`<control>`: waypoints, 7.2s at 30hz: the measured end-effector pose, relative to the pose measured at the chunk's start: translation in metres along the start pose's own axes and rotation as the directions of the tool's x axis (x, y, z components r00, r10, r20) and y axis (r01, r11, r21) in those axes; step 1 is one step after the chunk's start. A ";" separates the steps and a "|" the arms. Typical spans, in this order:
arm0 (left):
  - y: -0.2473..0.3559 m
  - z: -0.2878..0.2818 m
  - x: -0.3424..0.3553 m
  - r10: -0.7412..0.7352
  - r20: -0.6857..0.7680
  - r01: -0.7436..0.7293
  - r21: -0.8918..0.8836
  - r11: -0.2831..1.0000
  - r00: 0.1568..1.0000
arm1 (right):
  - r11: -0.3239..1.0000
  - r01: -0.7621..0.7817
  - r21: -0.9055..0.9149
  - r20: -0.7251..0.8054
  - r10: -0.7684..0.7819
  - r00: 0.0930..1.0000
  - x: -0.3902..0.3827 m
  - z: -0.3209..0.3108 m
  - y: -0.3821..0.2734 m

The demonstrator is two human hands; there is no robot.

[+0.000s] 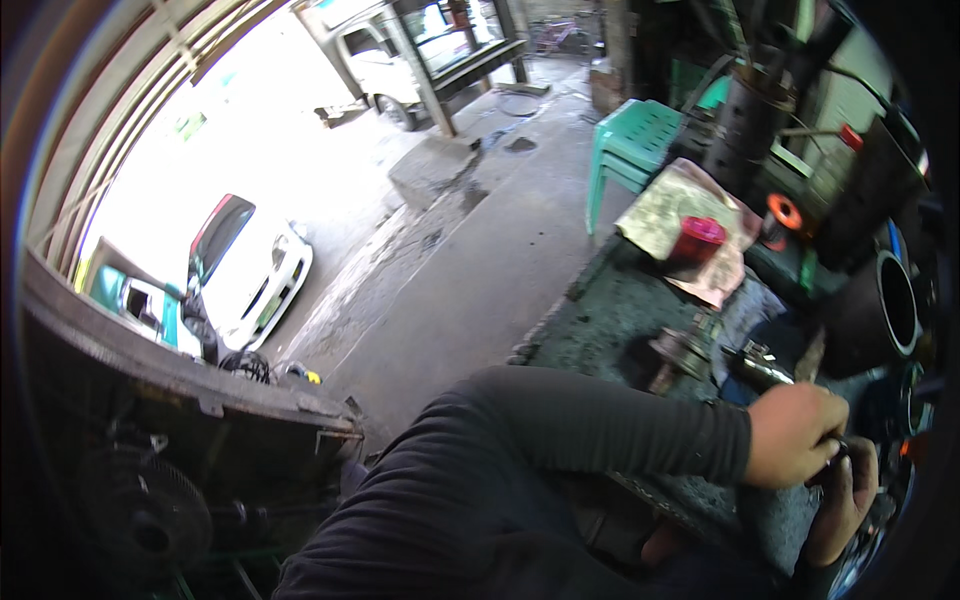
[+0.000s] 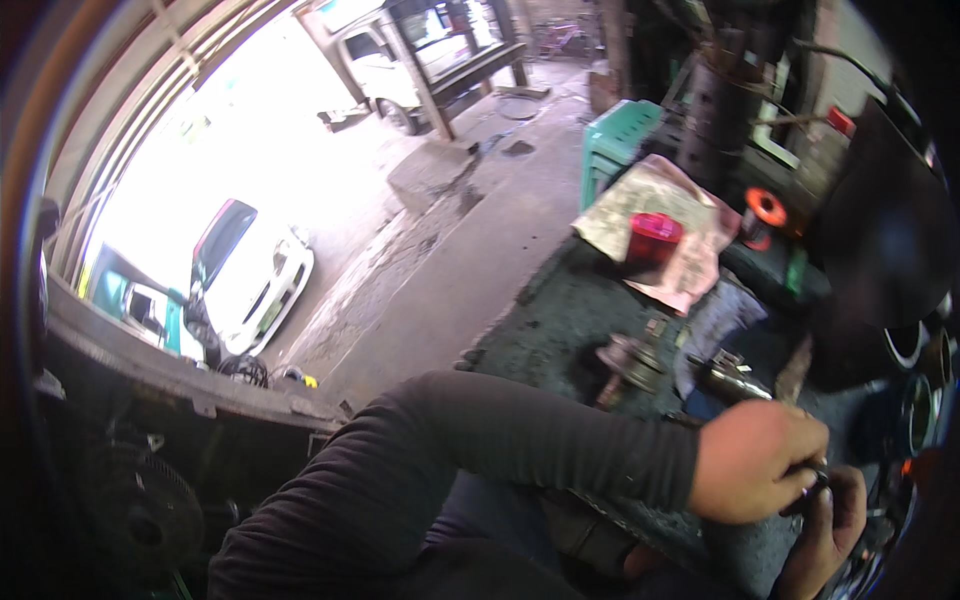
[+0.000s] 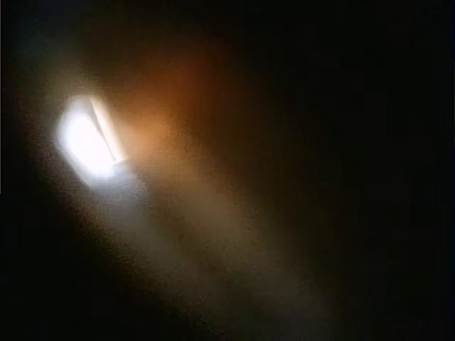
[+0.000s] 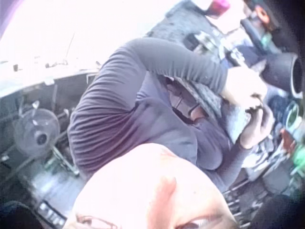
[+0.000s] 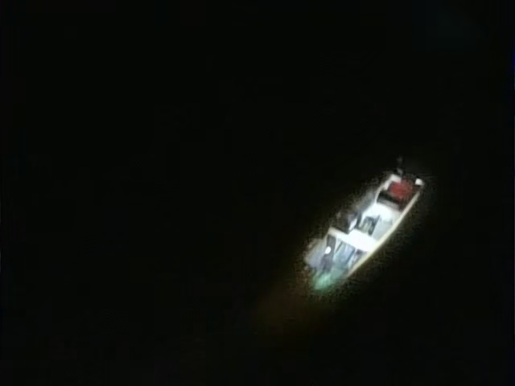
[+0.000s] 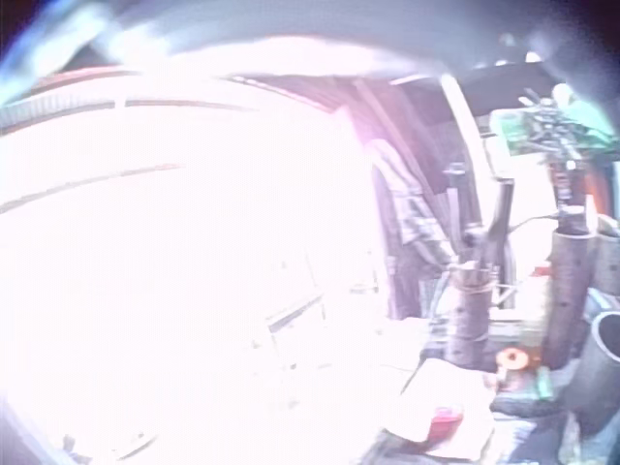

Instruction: The person disassembles a bearing using a screwdriver, removes the inner ring, and cleans the components with a cloth. The person then reassembles the bearing and wipes the parts again.

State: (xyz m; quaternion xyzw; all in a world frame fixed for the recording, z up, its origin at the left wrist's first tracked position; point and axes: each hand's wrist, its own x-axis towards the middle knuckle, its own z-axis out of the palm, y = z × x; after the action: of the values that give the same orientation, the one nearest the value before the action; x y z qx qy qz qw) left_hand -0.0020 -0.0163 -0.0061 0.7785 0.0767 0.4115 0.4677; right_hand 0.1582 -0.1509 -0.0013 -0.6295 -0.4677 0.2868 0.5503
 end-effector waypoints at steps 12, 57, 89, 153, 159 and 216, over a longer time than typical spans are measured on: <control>-0.016 -0.011 0.013 -0.093 0.081 0.083 0.110 0.990 0.992 | 0.673 0.335 -0.660 0.244 -0.229 0.942 0.042 0.002 -0.033; -0.015 0.001 0.000 0.216 -0.099 -0.192 0.202 0.960 0.971 | 0.877 0.269 -0.398 0.103 -0.249 0.963 0.027 0.010 -0.006; -0.005 -0.015 0.004 0.094 0.100 -0.122 0.329 0.936 0.991 | 0.763 0.421 -0.490 0.085 -0.439 0.894 0.030 0.033 -0.037; 0.006 -0.027 0.008 -0.118 0.094 0.121 -0.036 0.992 0.989 | 0.982 0.188 -0.021 0.092 -0.185 0.978 0.023 0.038 -0.034; 0.005 -0.028 0.007 -0.031 0.085 0.034 -0.032 0.999 0.996 | 0.994 0.086 0.070 0.097 -0.093 0.991 0.018 0.041 -0.042; 0.005 -0.022 0.007 -0.462 0.316 0.558 -0.538 0.632 0.829 | 0.582 0.583 -0.567 -0.028 -0.721 0.692 0.039 0.034 -0.021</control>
State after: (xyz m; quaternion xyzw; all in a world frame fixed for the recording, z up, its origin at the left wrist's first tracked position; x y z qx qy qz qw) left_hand -0.0142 -0.0008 0.0067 0.5589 0.1224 0.2051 0.7941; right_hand 0.1386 -0.1021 0.0173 -0.5650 -0.6506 -0.1578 0.4822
